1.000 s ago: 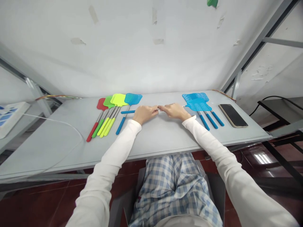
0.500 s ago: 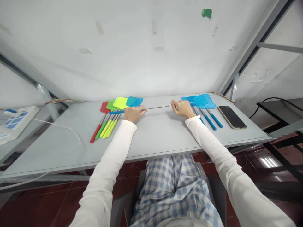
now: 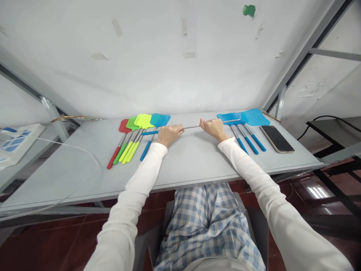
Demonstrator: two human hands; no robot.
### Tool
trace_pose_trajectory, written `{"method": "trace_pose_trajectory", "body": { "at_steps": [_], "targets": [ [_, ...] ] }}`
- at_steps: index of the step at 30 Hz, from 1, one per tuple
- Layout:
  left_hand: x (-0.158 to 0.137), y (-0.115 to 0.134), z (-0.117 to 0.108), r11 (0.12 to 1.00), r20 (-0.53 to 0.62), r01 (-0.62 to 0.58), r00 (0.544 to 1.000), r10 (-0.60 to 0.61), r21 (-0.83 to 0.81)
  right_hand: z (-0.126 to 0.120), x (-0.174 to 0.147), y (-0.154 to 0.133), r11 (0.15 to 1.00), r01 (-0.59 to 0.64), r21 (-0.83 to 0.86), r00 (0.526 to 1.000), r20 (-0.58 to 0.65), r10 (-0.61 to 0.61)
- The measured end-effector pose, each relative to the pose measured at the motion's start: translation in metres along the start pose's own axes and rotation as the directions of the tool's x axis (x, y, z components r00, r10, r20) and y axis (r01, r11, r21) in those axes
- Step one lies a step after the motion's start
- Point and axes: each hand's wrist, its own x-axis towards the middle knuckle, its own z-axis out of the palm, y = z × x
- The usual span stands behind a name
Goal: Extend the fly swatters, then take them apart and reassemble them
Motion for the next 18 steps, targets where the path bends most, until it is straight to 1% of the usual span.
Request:
{"method": "trace_pose_trajectory", "body": {
  "at_steps": [3, 7, 10, 13, 18],
  "targets": [
    [0.002, -0.013, -0.004, 1.0, -0.018, 0.001, 1.0, -0.001, -0.002, -0.001, 0.002, 0.011, 1.0, -0.021, 0.0, 1.0, -0.021, 0.021],
    [-0.002, -0.047, -0.008, 0.994, -0.036, 0.038, 0.999, -0.034, 0.1, 0.0, 0.002, 0.037, 0.995, -0.09, -0.031, 0.995, -0.041, 0.088],
    [-0.007, -0.067, -0.007, 0.988, -0.084, 0.067, 0.995, -0.055, 0.139, 0.001, 0.001, 0.051, 0.992, -0.117, -0.045, 0.992, -0.061, 0.114],
    [-0.01, -0.073, -0.003, 0.988, -0.115, 0.067, 0.992, -0.051, 0.139, 0.002, 0.0, 0.056, 0.992, -0.116, -0.043, 0.99, -0.081, 0.112],
    [-0.006, -0.067, 0.005, 0.993, -0.08, 0.09, 0.993, -0.083, 0.076, 0.002, -0.002, 0.058, 0.993, -0.111, -0.047, 0.991, -0.076, 0.108]
  ]
}}
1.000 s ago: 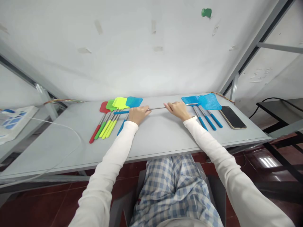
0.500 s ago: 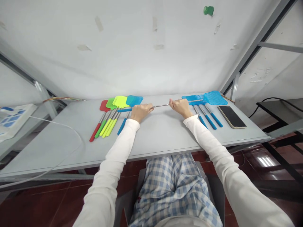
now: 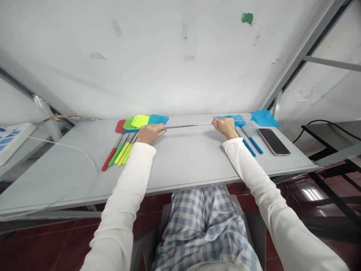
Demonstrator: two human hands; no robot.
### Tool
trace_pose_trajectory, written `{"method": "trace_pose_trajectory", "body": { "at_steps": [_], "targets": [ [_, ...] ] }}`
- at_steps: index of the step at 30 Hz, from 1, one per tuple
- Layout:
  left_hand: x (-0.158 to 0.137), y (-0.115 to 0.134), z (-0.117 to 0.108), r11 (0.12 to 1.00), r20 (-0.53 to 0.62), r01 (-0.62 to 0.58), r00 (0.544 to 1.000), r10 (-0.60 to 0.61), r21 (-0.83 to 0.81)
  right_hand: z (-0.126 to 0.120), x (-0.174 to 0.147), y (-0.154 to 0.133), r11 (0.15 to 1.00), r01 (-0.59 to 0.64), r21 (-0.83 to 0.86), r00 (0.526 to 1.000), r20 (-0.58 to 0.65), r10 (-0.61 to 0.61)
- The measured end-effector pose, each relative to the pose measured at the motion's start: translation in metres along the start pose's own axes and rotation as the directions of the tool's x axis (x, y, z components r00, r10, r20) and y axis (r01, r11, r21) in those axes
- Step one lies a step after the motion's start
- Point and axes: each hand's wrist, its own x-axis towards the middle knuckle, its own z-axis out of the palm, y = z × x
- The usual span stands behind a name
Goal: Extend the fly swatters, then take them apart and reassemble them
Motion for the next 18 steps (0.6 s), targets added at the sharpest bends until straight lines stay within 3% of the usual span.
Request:
{"method": "trace_pose_trajectory", "body": {
  "at_steps": [5, 12, 18],
  "targets": [
    [0.0, 0.018, 0.004, 0.998, -0.02, 0.048, 0.999, -0.049, -0.044, 0.002, -0.004, -0.009, 1.0, 0.007, 0.008, 1.0, -0.004, -0.007],
    [-0.004, 0.055, -0.005, 0.998, -0.126, 0.009, 0.992, -0.016, -0.06, 0.003, -0.01, -0.044, 0.999, 0.034, 0.023, 0.998, 0.043, -0.035],
    [-0.007, 0.068, -0.005, 0.989, 0.015, -0.101, 0.995, 0.103, -0.111, -0.003, -0.017, -0.061, 0.998, 0.061, 0.034, 0.995, 0.074, -0.063]
  ]
}}
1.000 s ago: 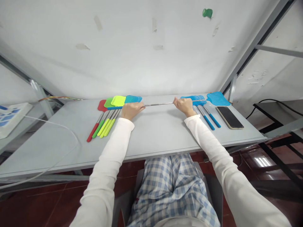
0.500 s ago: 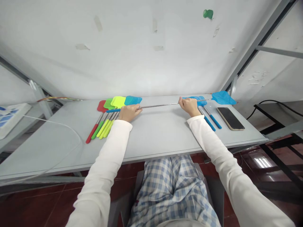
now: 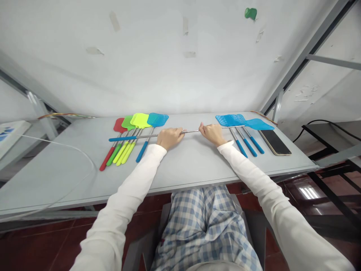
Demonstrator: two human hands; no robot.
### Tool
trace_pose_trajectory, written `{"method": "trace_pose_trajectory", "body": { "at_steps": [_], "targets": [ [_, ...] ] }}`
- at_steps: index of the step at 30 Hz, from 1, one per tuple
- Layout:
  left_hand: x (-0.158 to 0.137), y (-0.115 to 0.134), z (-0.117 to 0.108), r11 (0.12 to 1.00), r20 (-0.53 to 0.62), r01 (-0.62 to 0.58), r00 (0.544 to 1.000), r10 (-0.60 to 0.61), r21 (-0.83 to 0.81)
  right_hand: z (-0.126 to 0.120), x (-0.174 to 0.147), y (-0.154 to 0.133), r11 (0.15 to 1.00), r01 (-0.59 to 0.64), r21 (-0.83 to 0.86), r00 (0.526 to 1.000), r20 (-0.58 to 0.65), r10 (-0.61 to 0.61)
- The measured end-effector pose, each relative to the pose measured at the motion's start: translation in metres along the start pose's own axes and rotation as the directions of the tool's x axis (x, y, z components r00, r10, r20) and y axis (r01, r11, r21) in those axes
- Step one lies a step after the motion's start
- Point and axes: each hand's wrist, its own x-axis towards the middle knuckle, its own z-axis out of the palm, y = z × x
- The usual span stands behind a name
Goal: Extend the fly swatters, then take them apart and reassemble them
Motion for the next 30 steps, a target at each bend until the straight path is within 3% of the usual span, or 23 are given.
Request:
{"method": "trace_pose_trajectory", "body": {
  "at_steps": [6, 11, 19, 25, 30],
  "targets": [
    [0.002, -0.014, -0.002, 0.997, 0.028, -0.064, 0.998, 0.063, 0.05, -0.006, 0.003, -0.003, 1.0, 0.023, -0.006, 1.0, 0.017, -0.023],
    [-0.001, -0.031, -0.002, 0.994, -0.021, -0.039, 0.999, 0.042, 0.1, -0.01, 0.006, 0.016, 0.999, -0.02, -0.026, 1.0, 0.01, 0.02],
    [0.0, -0.026, 0.001, 0.997, -0.02, -0.064, 0.998, 0.066, 0.049, -0.003, 0.007, 0.036, 0.999, -0.046, -0.024, 0.998, -0.038, 0.045],
    [0.0, -0.041, -0.002, 0.988, -0.137, 0.151, 0.98, -0.146, 0.032, -0.004, 0.007, 0.062, 0.989, -0.147, -0.011, 0.985, -0.098, 0.145],
    [-0.003, -0.074, -0.012, 0.896, -0.25, 0.441, 0.874, -0.416, 0.052, -0.001, 0.009, 0.095, 0.978, -0.206, -0.015, 0.966, -0.161, 0.201]
  ]
}}
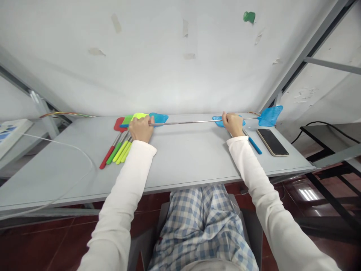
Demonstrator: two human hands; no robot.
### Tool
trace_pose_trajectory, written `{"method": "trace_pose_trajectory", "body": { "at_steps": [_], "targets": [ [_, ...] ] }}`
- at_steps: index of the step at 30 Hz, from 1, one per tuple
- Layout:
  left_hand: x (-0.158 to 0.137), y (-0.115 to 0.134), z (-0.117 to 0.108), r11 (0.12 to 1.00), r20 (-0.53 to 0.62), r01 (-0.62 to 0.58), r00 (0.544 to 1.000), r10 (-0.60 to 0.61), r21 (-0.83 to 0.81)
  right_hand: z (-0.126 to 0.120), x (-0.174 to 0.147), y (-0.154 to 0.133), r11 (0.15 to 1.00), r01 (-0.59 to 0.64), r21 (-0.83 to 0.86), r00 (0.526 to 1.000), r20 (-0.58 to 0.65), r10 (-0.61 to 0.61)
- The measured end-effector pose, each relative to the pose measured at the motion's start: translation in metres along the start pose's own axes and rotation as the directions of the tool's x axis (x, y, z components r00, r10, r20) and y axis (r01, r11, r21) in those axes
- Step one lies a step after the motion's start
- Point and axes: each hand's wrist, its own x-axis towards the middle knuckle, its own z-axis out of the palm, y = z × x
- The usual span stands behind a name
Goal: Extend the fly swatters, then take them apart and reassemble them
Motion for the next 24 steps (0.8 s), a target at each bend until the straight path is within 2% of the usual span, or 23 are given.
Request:
{"method": "trace_pose_trajectory", "body": {
  "at_steps": [3, 8, 13, 24],
  "targets": [
    [0.004, -0.013, -0.004, 0.995, -0.003, 0.079, 0.997, -0.079, 0.063, 0.004, 0.004, 0.013, 0.999, -0.046, -0.028, 0.999, -0.002, 0.046],
    [0.001, -0.012, -0.004, 0.991, 0.128, 0.074, 0.988, -0.087, 0.108, 0.004, 0.005, 0.02, 0.987, -0.157, -0.014, 0.982, 0.104, 0.158],
    [0.0, -0.004, 0.001, 0.994, 0.248, 0.059, 0.965, -0.08, 0.092, -0.002, 0.007, 0.029, 0.97, -0.239, -0.056, 0.97, 0.033, 0.241],
    [-0.002, 0.001, -0.002, 0.991, 0.293, -0.034, 0.956, -0.005, 0.129, -0.023, 0.007, 0.036, 0.975, -0.2, -0.097, 0.978, 0.036, 0.204]
  ]
}}
